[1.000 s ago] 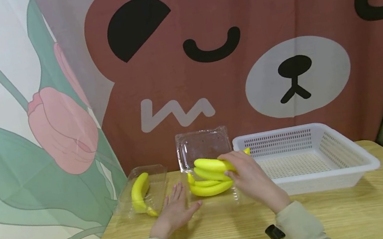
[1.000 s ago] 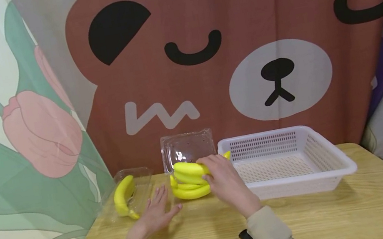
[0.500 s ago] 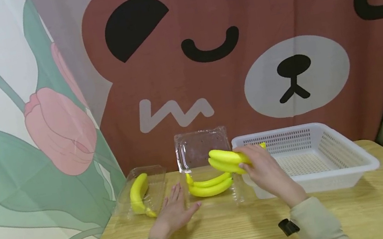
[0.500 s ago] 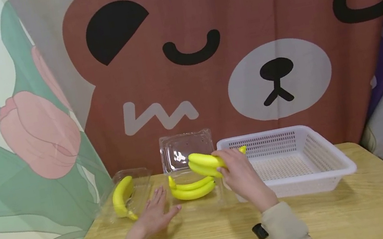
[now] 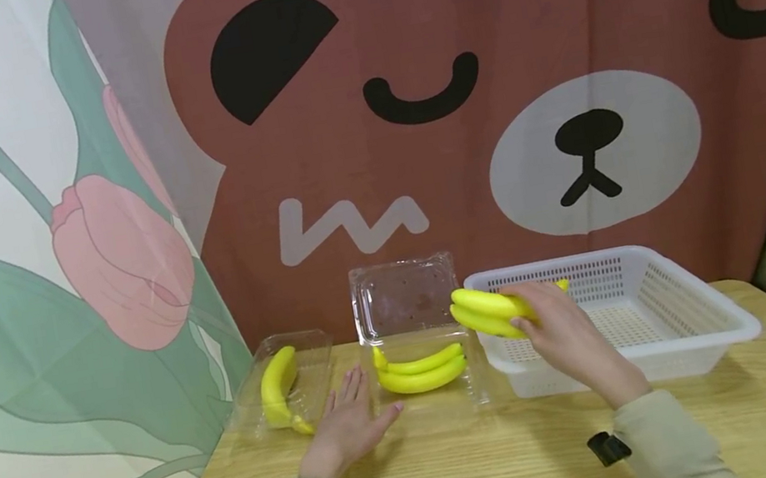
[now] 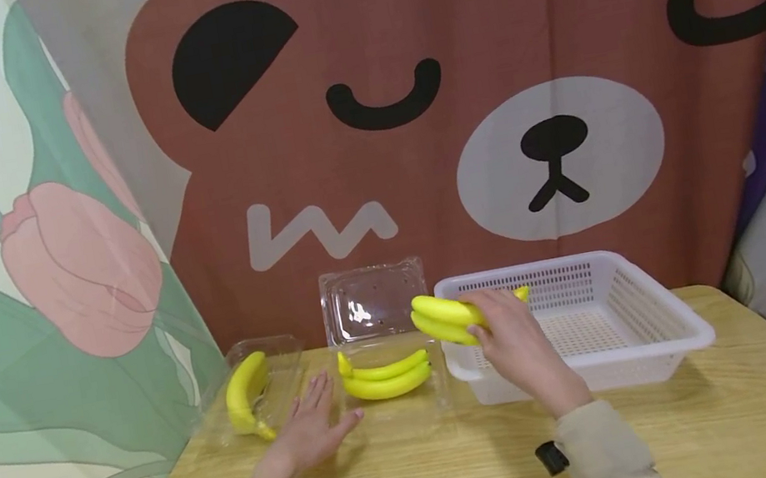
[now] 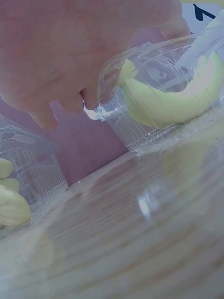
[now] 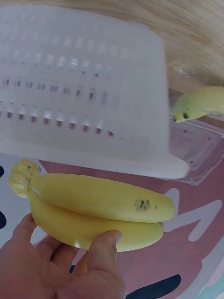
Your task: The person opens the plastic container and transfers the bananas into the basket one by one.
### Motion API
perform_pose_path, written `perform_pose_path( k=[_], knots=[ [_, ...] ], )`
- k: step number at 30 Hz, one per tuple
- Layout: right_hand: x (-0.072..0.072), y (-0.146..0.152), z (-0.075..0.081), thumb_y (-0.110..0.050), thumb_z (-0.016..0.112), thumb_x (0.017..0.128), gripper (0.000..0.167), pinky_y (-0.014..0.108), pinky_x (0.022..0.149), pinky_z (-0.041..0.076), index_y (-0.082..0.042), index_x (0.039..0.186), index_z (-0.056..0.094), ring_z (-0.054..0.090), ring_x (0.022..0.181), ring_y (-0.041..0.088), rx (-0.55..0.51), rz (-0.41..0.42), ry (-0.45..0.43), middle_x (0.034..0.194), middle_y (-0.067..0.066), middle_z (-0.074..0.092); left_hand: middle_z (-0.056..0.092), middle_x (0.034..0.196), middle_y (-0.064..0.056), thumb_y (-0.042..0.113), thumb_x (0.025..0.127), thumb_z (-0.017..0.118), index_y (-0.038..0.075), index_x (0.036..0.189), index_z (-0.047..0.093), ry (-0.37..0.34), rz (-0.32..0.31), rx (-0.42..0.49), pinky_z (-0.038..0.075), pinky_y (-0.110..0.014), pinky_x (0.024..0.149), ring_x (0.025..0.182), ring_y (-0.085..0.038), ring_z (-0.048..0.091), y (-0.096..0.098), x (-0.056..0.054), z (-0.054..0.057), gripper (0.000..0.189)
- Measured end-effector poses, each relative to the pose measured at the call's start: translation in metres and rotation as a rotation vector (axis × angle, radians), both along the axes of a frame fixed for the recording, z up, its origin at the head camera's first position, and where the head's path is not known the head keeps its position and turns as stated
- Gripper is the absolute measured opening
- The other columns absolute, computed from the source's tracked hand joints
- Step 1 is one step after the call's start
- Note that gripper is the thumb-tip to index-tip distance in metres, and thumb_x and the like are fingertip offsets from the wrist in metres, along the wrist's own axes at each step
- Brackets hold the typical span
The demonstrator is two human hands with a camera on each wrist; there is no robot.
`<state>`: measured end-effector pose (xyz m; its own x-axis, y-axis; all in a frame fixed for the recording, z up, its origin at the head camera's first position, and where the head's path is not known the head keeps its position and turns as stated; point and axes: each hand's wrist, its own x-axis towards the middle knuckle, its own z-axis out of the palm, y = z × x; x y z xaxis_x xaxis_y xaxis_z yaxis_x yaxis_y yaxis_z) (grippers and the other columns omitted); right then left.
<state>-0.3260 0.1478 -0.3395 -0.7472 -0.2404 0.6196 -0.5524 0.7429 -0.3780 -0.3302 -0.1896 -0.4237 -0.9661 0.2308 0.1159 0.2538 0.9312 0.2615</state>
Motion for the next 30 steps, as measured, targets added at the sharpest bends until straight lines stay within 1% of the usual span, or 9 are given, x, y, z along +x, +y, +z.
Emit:
perform_pose_path(
  k=[12,16,22,30],
  knots=[
    [-0.002,0.035,-0.008,0.003,0.071,0.086,0.042,0.058,0.094,0.042,0.000,0.126,0.060,0.052,0.110,0.039,0.026,-0.058,-0.021,0.120,0.021,0.062,0.009,0.162,-0.016,0.077,0.092,0.028,-0.002,0.155,0.019,0.009,-0.008,0.000,0.008,-0.052,0.118,0.149,-0.030,0.007,-0.001,0.002,0.000,0.102],
    [-0.002,0.046,-0.012,0.005,0.071,0.085,0.043,0.059,0.094,0.041,0.002,0.126,0.060,0.051,0.111,0.042,0.028,-0.071,-0.009,0.121,0.023,0.061,0.009,0.162,-0.016,0.077,0.092,0.028,-0.003,0.154,0.019,0.012,-0.012,0.002,0.008,-0.052,0.118,0.149,-0.030,0.007,-0.001,0.002,0.000,0.101],
    [-0.006,0.058,-0.017,0.007,0.072,0.083,0.041,0.060,0.091,0.042,0.004,0.123,0.060,0.052,0.107,0.045,0.041,-0.073,0.024,0.119,0.025,0.061,0.009,0.162,-0.016,0.075,0.093,0.029,-0.003,0.154,0.018,0.007,-0.013,0.014,0.008,-0.052,0.118,0.149,-0.030,0.006,-0.001,0.001,0.000,0.100],
    [-0.009,0.077,-0.022,0.005,0.071,0.085,0.041,0.062,0.088,0.043,0.005,0.124,0.059,0.051,0.106,0.046,0.063,-0.101,-0.023,0.118,0.027,0.061,0.008,0.162,-0.016,0.075,0.093,0.030,-0.002,0.155,0.017,-0.004,-0.009,0.017,0.008,-0.053,0.118,0.149,-0.029,0.005,-0.001,0.000,0.000,0.100]
  ],
)
